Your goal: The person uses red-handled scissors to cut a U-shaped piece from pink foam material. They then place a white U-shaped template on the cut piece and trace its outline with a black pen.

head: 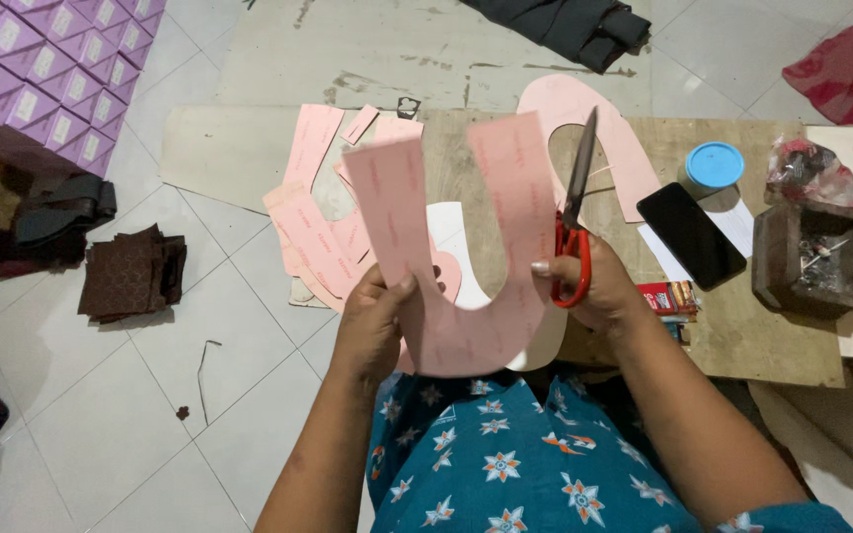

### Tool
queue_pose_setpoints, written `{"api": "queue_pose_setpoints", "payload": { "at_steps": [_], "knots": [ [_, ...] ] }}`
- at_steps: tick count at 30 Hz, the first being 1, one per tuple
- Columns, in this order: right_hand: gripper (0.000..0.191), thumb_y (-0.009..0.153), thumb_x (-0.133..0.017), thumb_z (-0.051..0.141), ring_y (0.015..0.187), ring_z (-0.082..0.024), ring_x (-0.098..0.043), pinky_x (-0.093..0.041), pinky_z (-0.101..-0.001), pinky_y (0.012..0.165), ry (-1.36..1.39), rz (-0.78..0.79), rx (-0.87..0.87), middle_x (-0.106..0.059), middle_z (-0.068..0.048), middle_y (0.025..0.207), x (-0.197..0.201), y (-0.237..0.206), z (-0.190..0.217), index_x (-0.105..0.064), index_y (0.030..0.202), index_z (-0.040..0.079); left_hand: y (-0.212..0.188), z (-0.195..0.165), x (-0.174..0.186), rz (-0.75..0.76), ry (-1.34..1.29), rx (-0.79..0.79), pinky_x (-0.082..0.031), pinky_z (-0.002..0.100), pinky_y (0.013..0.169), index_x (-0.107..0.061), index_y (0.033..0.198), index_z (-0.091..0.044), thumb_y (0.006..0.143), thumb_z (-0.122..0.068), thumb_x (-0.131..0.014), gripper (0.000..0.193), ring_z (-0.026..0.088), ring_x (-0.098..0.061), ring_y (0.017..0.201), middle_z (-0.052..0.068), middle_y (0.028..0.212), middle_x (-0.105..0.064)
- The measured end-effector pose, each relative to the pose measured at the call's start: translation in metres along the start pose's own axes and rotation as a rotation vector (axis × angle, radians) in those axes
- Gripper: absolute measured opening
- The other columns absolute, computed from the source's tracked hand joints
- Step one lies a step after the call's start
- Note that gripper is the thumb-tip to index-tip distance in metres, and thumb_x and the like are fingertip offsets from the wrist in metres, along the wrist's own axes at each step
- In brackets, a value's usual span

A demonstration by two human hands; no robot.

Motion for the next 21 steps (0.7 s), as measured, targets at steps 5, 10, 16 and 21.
{"api": "queue_pose_setpoints", "payload": {
  "at_steps": [5,10,16,21],
  "knots": [
    [0.037,0.076,-0.073,0.000,0.076,-0.012,-0.065,-0.054,-0.0267,0.070,-0.171,-0.085,-0.029,-0.068,-0.003,0.090,-0.006,-0.008,0.017,-0.063,0.111,0.003,-0.001,-0.018,-0.003,-0.061,0.012,-0.078,-0.052,0.040,0.100,-0.057,0.134,0.007,0.096,-0.013,-0.062,0.043,0.026,-0.067,0.112,0.020,0.124,-0.069],
    [0.036,0.076,-0.084,0.006,0.076,-0.009,-0.062,-0.050,-0.0254,0.068,-0.626,-0.124,0.029,-0.066,-0.001,0.086,-0.039,-0.015,0.079,-0.062,0.105,0.004,-0.041,-0.098,-0.026,-0.337,0.856,-0.643,-0.027,0.049,0.123,-0.022,0.158,0.001,0.095,-0.025,-0.073,0.085,0.035,-0.028,0.153,0.024,0.164,-0.027],
    [0.034,0.076,-0.084,0.005,0.071,-0.012,-0.059,-0.050,-0.0281,0.062,-0.928,0.078,0.117,-0.065,-0.006,0.080,-0.101,-0.037,0.142,-0.061,0.101,0.003,-0.092,-0.163,-0.078,-0.604,1.633,-0.941,0.002,0.070,0.122,-0.019,0.163,-0.017,0.080,-0.057,-0.088,0.115,0.049,0.005,0.154,0.018,0.171,-0.010],
    [0.034,0.076,-0.071,-0.001,0.068,-0.017,-0.069,-0.054,-0.0312,0.062,-1.250,0.174,0.144,-0.073,-0.007,0.079,-0.138,-0.043,0.172,-0.066,0.108,0.008,-0.086,-0.187,-0.086,-0.228,1.085,-0.985,-0.023,0.049,0.131,-0.020,0.164,-0.011,0.094,-0.039,-0.084,0.099,0.034,-0.022,0.157,0.019,0.166,-0.023]
  ]
}}
Point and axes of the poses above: each hand's wrist, its own y-axis towards the middle knuckle, its own x-axis out of the back of the hand, z = x × y, the point moved 9 cm from there along y, towards the middle knuckle
